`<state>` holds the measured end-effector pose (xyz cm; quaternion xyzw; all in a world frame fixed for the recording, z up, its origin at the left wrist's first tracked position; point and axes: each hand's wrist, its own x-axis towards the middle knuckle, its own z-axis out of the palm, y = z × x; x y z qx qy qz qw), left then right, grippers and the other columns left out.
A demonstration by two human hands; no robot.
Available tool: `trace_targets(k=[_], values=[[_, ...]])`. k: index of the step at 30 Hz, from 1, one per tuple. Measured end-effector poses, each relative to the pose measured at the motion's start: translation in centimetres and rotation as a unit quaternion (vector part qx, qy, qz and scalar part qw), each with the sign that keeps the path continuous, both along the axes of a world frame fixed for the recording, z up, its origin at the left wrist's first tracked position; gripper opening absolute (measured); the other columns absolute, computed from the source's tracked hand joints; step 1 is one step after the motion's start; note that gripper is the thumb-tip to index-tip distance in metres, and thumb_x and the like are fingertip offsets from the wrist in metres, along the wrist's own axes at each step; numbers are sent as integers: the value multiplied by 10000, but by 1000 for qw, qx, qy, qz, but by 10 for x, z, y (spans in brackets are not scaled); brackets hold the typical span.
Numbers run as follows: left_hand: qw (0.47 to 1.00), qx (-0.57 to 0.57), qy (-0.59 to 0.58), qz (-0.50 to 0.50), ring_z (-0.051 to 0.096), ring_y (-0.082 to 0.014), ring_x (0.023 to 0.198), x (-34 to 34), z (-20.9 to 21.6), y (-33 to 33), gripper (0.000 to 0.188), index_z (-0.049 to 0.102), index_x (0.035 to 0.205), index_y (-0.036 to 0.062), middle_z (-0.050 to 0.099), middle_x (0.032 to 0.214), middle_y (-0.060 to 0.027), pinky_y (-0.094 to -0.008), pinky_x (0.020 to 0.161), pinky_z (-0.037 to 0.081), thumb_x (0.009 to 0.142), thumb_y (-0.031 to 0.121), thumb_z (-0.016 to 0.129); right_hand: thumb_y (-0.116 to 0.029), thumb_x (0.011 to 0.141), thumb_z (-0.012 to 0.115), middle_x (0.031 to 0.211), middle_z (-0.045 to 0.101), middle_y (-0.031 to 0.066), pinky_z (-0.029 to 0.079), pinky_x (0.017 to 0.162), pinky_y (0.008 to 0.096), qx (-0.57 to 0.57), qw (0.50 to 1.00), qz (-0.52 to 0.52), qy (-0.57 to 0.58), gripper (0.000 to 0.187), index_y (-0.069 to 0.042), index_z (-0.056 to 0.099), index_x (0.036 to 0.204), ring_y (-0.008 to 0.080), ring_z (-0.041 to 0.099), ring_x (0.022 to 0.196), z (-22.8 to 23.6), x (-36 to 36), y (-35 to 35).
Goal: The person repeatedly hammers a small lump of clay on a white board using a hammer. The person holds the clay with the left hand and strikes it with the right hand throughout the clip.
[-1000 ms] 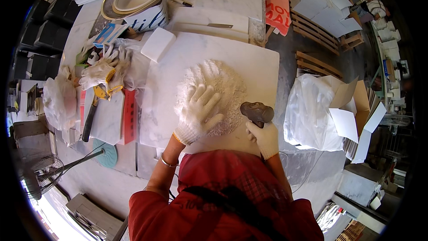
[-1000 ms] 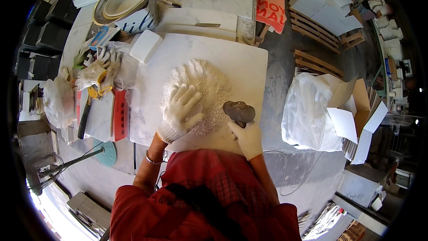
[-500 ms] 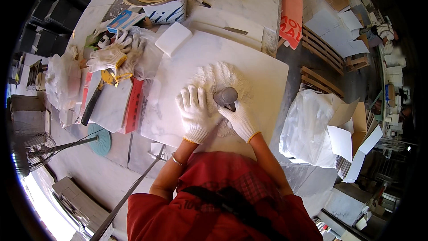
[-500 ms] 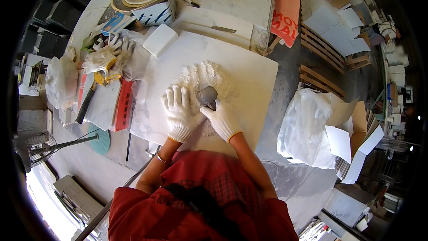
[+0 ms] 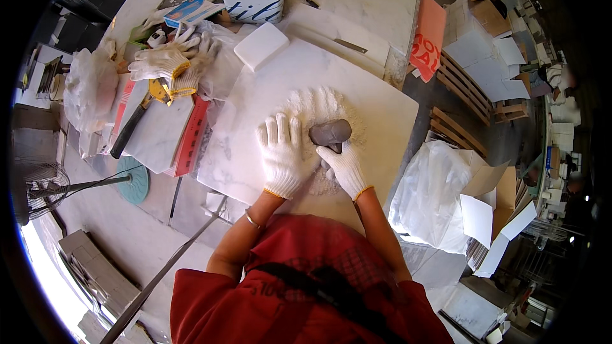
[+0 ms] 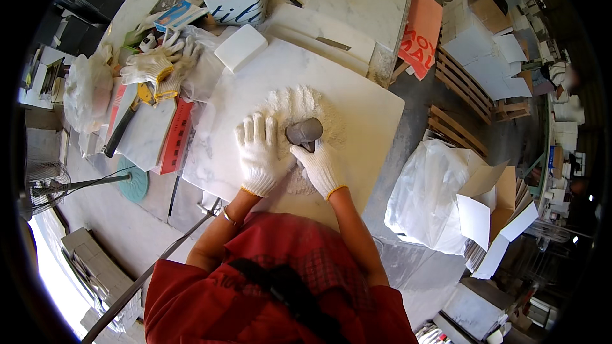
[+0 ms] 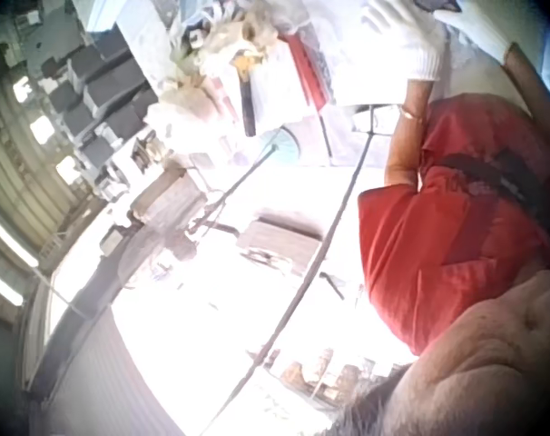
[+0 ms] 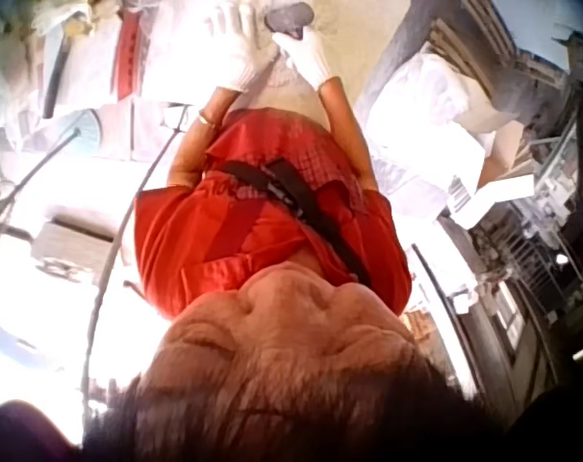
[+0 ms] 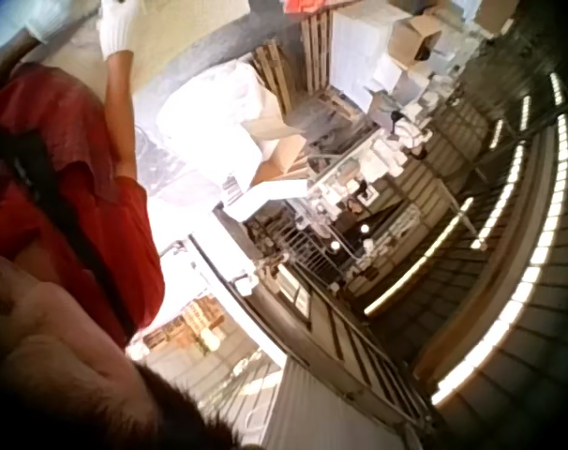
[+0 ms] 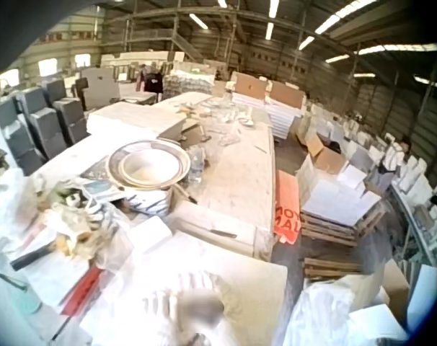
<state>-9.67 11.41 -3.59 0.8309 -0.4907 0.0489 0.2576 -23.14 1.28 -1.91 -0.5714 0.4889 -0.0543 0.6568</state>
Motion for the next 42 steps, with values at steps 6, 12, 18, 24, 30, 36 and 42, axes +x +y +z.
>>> trace_targets(k=[6,12,18,24,30,36,42], values=[[999,-19,25,-8,472,-440,1249,-3,3,8,827,566,1321,-15,531,1306,-241,-583,1075,354,718,499,804,-185,982,744,796,679,45,458,485,246,1,999,-41,-11,273,-39,645,1190,88,578,548,70,-5,10],[1000,-6,25,-12,473,-441,1252,-2,5,4,819,573,1323,-16,532,1307,-240,-585,1078,356,725,497,798,-185,977,751,812,664,30,446,480,255,-146,989,10,2,298,-37,635,1209,86,562,559,5,-16,16],[1000,-4,18,-5,477,-440,1264,1,6,4,821,580,1316,-12,538,1305,-235,-586,1094,357,720,507,803,-221,974,753,754,639,37,402,418,272,52,998,-21,13,302,-53,607,1178,92,553,537,41,4,1],[1000,2,24,-10,471,-438,1253,0,6,8,782,570,1308,-17,527,1312,-242,-590,1082,352,747,480,795,-195,969,768,772,681,33,467,525,244,-61,998,-20,-10,358,-51,638,1270,79,602,586,90,-3,15],[999,17,26,-11,469,-445,1273,-1,6,7,842,566,1333,-11,531,1334,-238,-595,1097,349,713,508,803,-213,958,770,755,629,45,423,466,256,-94,993,46,58,382,-69,586,1262,102,545,545,2,-4,11],[1000,-12,18,-6,474,-436,1256,1,3,8,858,564,1339,-5,532,1318,-232,-586,1092,351,702,513,814,-190,974,751,748,632,50,411,428,255,61,996,-57,-13,320,-58,591,1217,105,536,494,56,4,7],[1000,-14,20,-16,478,-430,1242,-2,8,8,846,564,1346,-8,532,1312,-237,-579,1083,354,724,513,804,-234,955,779,758,660,44,444,477,264,-80,996,-45,-18,306,-48,678,1176,107,581,572,61,-7,24]])
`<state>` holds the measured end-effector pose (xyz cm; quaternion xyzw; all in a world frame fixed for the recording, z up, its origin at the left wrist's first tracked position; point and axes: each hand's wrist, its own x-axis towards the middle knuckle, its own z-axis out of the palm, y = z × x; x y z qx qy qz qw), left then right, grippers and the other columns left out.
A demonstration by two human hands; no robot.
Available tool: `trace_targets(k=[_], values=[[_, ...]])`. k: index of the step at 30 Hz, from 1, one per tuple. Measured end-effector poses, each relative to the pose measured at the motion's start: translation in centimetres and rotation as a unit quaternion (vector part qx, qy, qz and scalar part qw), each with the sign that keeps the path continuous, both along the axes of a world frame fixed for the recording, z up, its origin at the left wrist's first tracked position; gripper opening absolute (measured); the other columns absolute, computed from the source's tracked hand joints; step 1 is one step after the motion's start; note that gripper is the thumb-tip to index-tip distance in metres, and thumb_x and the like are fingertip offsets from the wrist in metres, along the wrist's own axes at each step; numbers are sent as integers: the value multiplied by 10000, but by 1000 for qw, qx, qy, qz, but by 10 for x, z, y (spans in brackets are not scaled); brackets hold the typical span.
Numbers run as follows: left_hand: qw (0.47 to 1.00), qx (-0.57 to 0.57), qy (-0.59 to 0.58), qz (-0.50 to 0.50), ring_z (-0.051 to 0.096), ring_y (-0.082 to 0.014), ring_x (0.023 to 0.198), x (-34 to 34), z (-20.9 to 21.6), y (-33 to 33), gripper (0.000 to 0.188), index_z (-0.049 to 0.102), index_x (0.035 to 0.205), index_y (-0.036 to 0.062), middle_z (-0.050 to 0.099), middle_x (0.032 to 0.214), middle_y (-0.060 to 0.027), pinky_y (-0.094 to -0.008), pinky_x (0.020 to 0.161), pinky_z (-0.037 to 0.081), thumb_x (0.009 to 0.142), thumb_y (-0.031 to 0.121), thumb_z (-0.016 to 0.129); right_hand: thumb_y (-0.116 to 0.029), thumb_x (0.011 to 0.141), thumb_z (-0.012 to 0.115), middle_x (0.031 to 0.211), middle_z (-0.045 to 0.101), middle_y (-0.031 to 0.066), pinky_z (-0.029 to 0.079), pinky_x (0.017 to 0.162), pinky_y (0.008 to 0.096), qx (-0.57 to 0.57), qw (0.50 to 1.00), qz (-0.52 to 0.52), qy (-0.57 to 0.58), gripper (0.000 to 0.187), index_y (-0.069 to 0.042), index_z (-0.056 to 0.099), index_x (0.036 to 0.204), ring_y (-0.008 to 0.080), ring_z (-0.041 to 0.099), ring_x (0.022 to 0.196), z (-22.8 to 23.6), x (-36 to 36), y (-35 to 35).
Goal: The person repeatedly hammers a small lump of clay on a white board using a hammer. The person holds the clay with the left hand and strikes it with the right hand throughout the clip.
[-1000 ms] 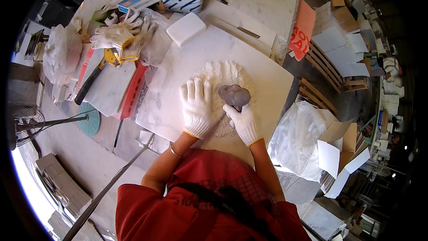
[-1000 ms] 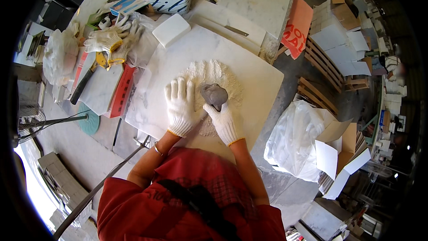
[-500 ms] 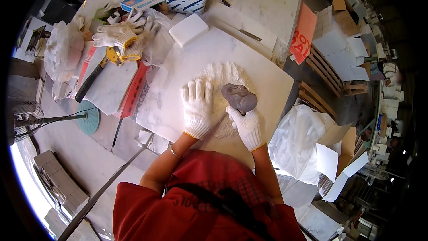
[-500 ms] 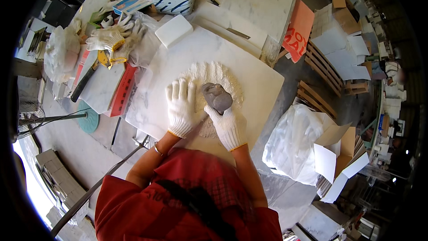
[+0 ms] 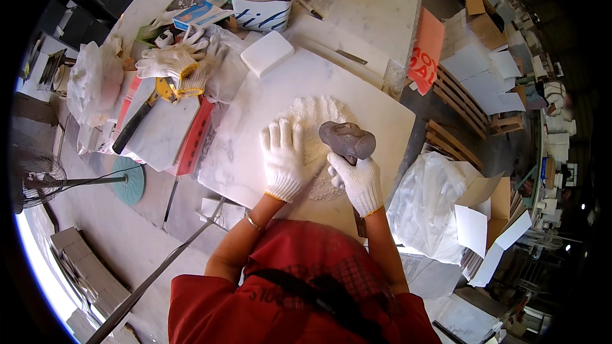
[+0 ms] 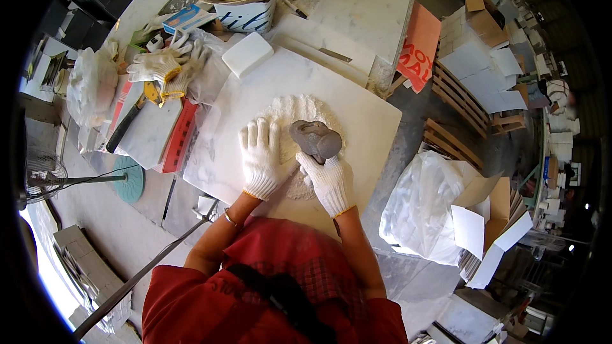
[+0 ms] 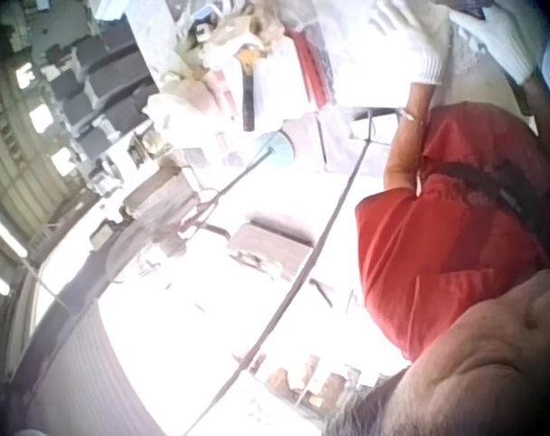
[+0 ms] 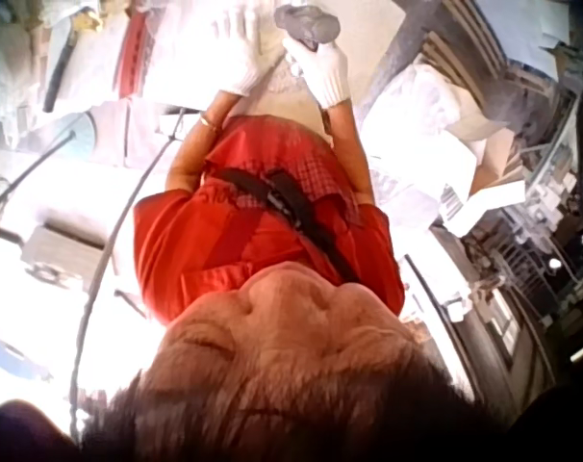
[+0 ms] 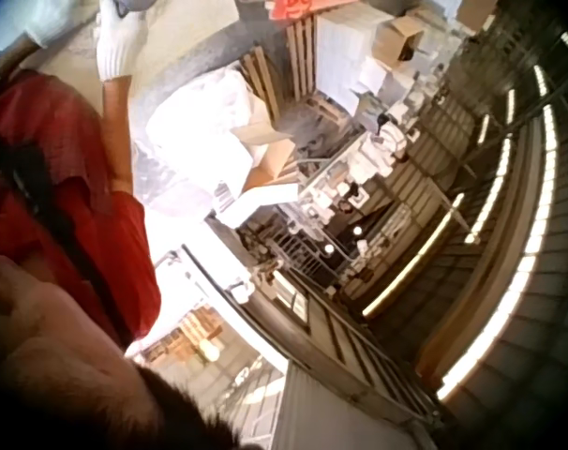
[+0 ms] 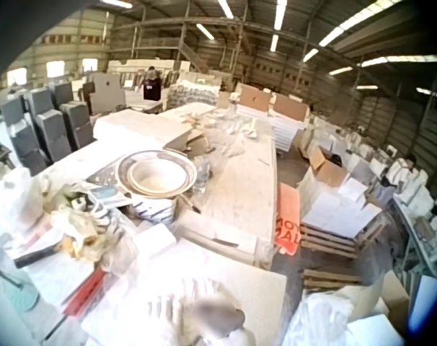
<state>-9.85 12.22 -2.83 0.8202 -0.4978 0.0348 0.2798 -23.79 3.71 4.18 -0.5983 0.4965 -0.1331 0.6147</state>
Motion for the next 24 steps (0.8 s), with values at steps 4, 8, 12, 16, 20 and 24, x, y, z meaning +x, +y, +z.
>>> trace_targets(k=[4,8,12,16,20,24], values=[[1000,1,-24,6,483,-425,1225,-3,-1,3,854,562,1353,-7,535,1301,-233,-571,1069,359,724,517,806,-265,943,777,721,621,35,416,424,287,39,997,50,41,334,-60,647,1173,122,549,493,-64,1,-14],[999,-38,-31,9,492,-420,1218,-5,-3,3,852,561,1359,1,548,1286,-223,-561,1066,362,729,521,805,-245,950,768,728,641,50,412,391,295,87,994,48,42,314,-56,628,1159,139,560,452,-18,2,-23],[999,-28,-28,13,499,-407,1212,-7,-4,4,855,561,1358,-1,555,1279,-215,-549,1060,366,731,526,805,-269,935,798,764,679,50,448,431,281,33,999,34,-8,347,-62,670,1182,119,607,534,19,-6,-13],[998,-8,-56,14,497,-396,1225,-8,-3,2,869,560,1370,-3,552,1298,-210,-547,1068,364,736,545,794,-385,913,788,787,694,104,523,514,347,-214,969,110,59,437,-52,686,1176,173,665,602,-30,-10,-13],[998,11,-57,11,506,-387,1245,-11,-3,-1,831,575,1351,9,561,1308,-194,-537,1085,374,722,508,789,-346,910,749,743,675,131,527,519,374,-144,971,161,105,367,-40,679,1101,212,629,521,-68,0,-31],[997,1,-71,17,495,-395,1263,-12,-2,-2,851,569,1371,3,551,1330,-204,-546,1096,362,730,518,789,-256,922,764,696,618,53,418,393,292,84,989,117,26,307,-61,651,1130,126,547,467,-13,0,-39]])
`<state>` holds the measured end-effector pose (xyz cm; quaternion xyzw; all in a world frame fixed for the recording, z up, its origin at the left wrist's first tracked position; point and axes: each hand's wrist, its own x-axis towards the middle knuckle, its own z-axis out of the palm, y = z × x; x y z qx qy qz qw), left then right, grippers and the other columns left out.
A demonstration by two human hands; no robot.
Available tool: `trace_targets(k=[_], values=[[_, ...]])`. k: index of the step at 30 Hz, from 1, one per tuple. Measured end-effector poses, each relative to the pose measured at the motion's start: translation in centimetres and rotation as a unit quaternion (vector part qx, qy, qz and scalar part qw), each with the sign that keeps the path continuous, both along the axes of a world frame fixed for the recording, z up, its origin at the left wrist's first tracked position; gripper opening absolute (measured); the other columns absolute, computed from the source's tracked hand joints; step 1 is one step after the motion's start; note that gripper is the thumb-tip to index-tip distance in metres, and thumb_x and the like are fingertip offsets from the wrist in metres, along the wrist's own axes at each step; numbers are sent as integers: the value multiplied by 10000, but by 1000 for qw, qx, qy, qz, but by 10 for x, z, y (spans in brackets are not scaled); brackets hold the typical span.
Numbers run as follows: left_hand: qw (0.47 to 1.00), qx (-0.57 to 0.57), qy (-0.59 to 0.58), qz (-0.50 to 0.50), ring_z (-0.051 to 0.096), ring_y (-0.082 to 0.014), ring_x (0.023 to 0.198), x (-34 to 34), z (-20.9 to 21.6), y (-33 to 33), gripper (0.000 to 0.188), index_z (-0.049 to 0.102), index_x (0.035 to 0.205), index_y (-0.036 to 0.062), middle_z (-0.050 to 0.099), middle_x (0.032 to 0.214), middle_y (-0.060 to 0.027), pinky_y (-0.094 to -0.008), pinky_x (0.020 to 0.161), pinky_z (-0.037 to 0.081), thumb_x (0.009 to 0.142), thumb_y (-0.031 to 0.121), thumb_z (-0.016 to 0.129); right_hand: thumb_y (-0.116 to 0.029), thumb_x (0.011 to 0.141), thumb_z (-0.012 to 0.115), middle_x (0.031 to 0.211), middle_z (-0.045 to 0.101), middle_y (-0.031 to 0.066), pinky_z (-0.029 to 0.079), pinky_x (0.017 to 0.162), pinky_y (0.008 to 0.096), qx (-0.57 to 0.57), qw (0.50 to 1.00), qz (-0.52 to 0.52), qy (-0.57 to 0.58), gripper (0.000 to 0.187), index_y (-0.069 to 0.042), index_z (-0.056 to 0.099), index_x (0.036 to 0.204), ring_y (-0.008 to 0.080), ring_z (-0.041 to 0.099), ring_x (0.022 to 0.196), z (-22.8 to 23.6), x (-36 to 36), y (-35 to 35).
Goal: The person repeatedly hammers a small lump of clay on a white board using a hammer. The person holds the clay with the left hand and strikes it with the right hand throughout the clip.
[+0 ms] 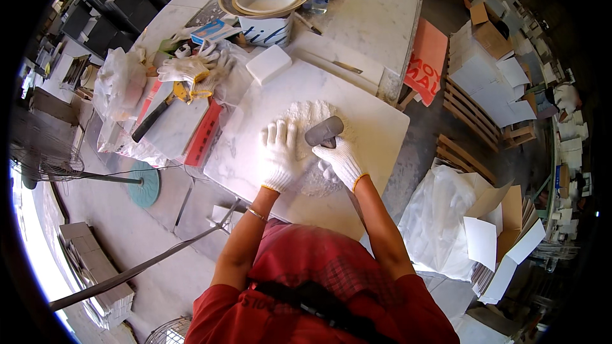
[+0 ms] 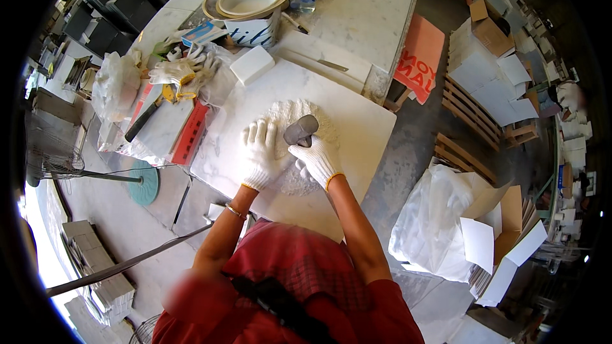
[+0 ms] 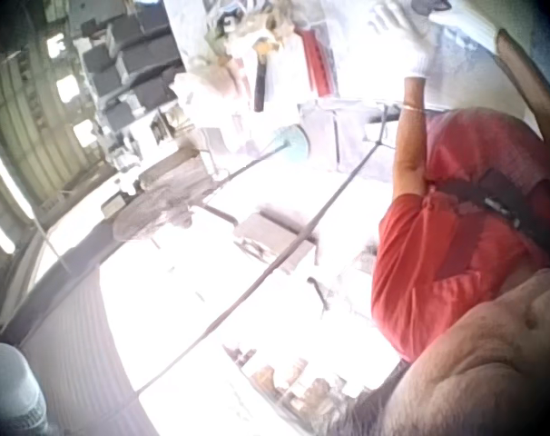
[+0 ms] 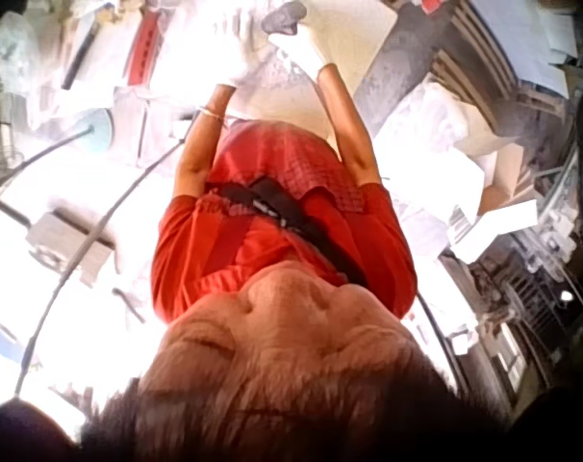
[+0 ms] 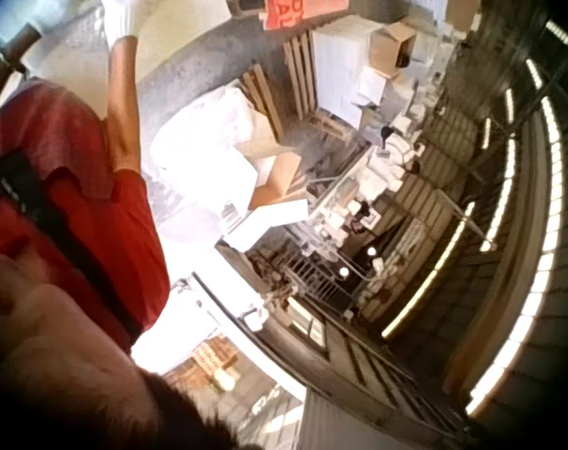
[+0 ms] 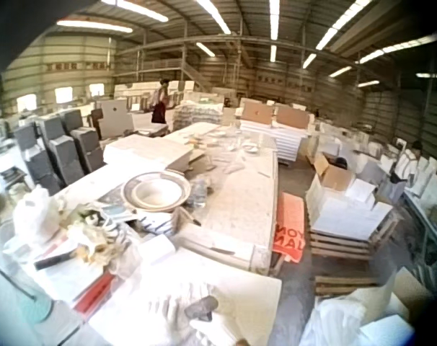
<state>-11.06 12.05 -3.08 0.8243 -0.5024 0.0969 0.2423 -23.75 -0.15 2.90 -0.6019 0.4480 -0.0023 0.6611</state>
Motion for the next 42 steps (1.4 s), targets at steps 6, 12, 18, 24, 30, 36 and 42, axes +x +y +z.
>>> trace_targets(k=[6,12,18,24,30,36,42], values=[[999,-17,27,-5,496,-393,1234,2,2,6,848,575,1363,14,548,1307,-200,-538,1064,375,712,497,824,-132,939,780,701,635,45,435,432,280,-55,996,-44,-58,254,-31,656,1137,107,538,480,24,-12,15],[1000,3,15,4,504,-391,1267,6,-3,11,857,586,1339,6,553,1328,-205,-529,1103,373,687,514,816,-250,937,779,698,667,59,442,417,297,-36,996,69,41,296,-55,678,1136,131,581,481,-50,3,-1],[999,-11,34,16,492,-393,1304,5,0,13,918,572,1366,-11,549,1362,-216,-529,1126,364,710,588,804,-208,935,790,716,684,62,439,394,288,2,999,39,11,301,-85,674,1184,120,584,468,5,-4,-10],[999,-30,14,23,533,-421,1259,7,-2,13,808,597,1307,-7,565,1337,-238,-548,1104,398,747,540,799,-139,949,776,797,688,54,477,445,267,-74,996,-23,-44,258,-44,675,1166,101,608,546,20,-2,10],[999,-29,34,6,528,-406,1238,11,0,15,771,600,1270,11,560,1305,-217,-542,1087,400,723,511,814,-214,937,782,688,633,55,408,384,275,14,998,28,56,331,-93,621,1200,117,544,459,-27,10,-2],[998,-36,54,15,502,-393,1242,11,-10,15,863,581,1316,2,548,1308,-204,-524,1084,380,708,569,813,-159,956,764,721,682,93,440,388,298,-27,999,-21,7,266,-77,642,1177,155,601,465,21,2,1],[997,-59,55,4,514,-418,1202,12,-1,10,796,602,1274,4,554,1271,-213,-544,1045,403,688,495,824,-199,928,808,731,671,69,437,411,285,-78,996,-33,19,296,-37,662,1128,135,584,484,-24,-3,10]])
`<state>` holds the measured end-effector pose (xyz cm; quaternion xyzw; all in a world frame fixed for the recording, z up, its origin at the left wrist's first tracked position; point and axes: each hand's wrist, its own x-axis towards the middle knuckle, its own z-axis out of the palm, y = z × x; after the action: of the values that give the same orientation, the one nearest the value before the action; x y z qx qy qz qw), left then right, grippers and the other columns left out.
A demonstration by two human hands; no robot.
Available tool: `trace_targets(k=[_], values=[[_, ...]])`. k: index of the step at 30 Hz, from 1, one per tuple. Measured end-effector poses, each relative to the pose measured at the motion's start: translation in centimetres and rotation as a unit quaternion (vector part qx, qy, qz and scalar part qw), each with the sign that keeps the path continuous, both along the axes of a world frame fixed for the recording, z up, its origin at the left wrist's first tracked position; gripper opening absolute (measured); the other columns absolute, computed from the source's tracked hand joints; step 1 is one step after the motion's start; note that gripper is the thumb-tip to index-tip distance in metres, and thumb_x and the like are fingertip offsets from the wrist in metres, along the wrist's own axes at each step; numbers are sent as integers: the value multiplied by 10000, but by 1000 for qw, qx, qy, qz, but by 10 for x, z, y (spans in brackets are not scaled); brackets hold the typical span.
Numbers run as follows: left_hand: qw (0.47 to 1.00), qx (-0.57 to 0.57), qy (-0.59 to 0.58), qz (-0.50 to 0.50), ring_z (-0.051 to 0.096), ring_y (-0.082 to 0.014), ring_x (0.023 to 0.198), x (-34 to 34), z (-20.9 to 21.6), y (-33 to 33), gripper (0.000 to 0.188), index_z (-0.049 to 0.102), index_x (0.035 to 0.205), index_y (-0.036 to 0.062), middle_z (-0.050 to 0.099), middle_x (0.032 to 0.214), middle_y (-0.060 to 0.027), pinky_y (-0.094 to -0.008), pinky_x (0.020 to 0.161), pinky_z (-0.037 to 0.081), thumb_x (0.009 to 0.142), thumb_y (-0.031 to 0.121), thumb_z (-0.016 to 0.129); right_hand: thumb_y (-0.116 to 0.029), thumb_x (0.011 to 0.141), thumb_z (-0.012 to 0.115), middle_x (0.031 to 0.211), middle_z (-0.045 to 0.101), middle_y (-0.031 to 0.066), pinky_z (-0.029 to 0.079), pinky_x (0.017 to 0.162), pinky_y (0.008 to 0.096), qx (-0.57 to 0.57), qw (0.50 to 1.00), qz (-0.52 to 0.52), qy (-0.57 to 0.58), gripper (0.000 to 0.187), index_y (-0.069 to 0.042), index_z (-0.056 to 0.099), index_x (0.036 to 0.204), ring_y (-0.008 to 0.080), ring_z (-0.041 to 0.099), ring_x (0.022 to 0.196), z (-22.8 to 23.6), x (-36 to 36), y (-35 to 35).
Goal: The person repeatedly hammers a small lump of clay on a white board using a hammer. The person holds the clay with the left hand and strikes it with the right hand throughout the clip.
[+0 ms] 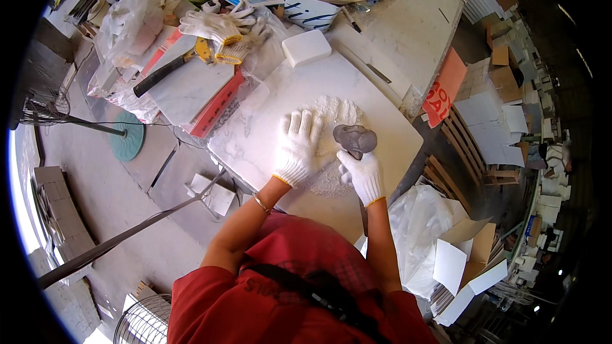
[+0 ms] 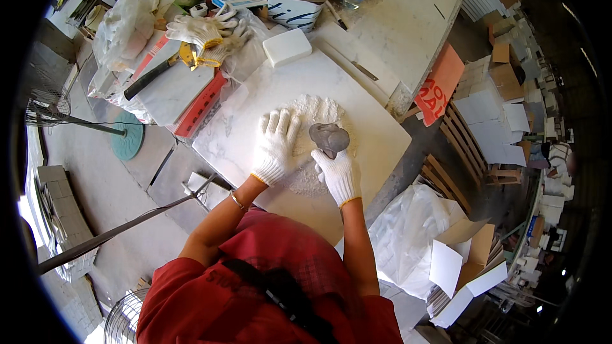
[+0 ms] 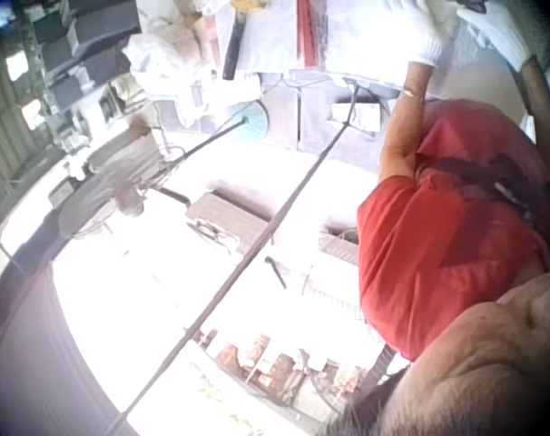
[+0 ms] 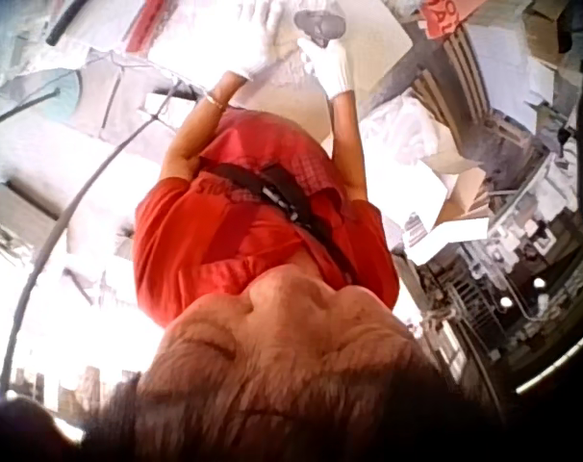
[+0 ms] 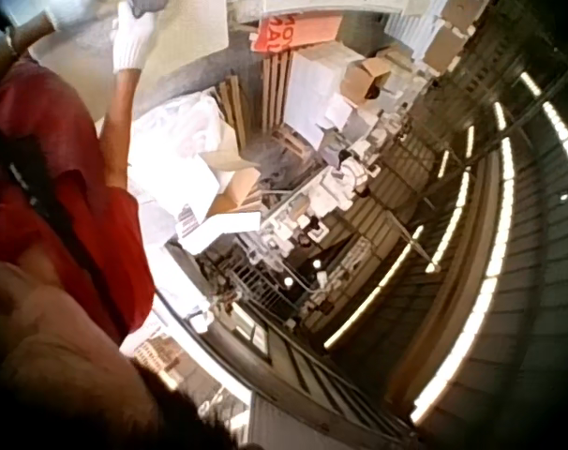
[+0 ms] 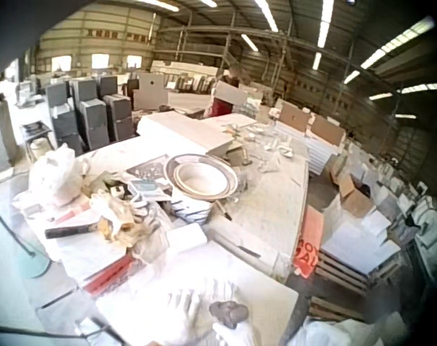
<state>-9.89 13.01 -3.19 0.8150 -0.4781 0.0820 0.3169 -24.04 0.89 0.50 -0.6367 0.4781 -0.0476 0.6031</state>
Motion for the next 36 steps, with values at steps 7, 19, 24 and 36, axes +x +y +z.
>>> trace_targets(k=[7,19,24,36], values=[[1000,13,11,-8,519,-411,1214,1,2,-4,814,595,1323,0,562,1292,-208,-545,1064,399,698,470,821,-234,926,790,717,667,66,427,418,286,81,995,20,48,291,-50,651,1104,126,585,488,32,15,-10],[999,30,20,-9,522,-402,1204,2,2,-5,823,588,1298,3,561,1286,-203,-544,1058,404,660,469,820,-297,915,801,688,649,69,472,452,316,-38,992,88,86,334,-61,656,1101,164,600,495,-34,10,-16],[999,19,31,-6,521,-406,1182,3,3,-7,800,593,1270,2,557,1269,-206,-545,1040,406,651,448,834,-205,918,796,736,665,46,453,455,273,83,996,1,34,257,-53,668,1081,109,606,566,41,14,-9],[998,40,36,-24,503,-432,1199,8,6,-8,788,590,1279,-17,546,1287,-235,-570,1038,392,704,467,828,-255,919,801,744,672,69,463,462,289,71,995,0,71,288,-41,656,1045,148,567,474,-14,16,-7]])
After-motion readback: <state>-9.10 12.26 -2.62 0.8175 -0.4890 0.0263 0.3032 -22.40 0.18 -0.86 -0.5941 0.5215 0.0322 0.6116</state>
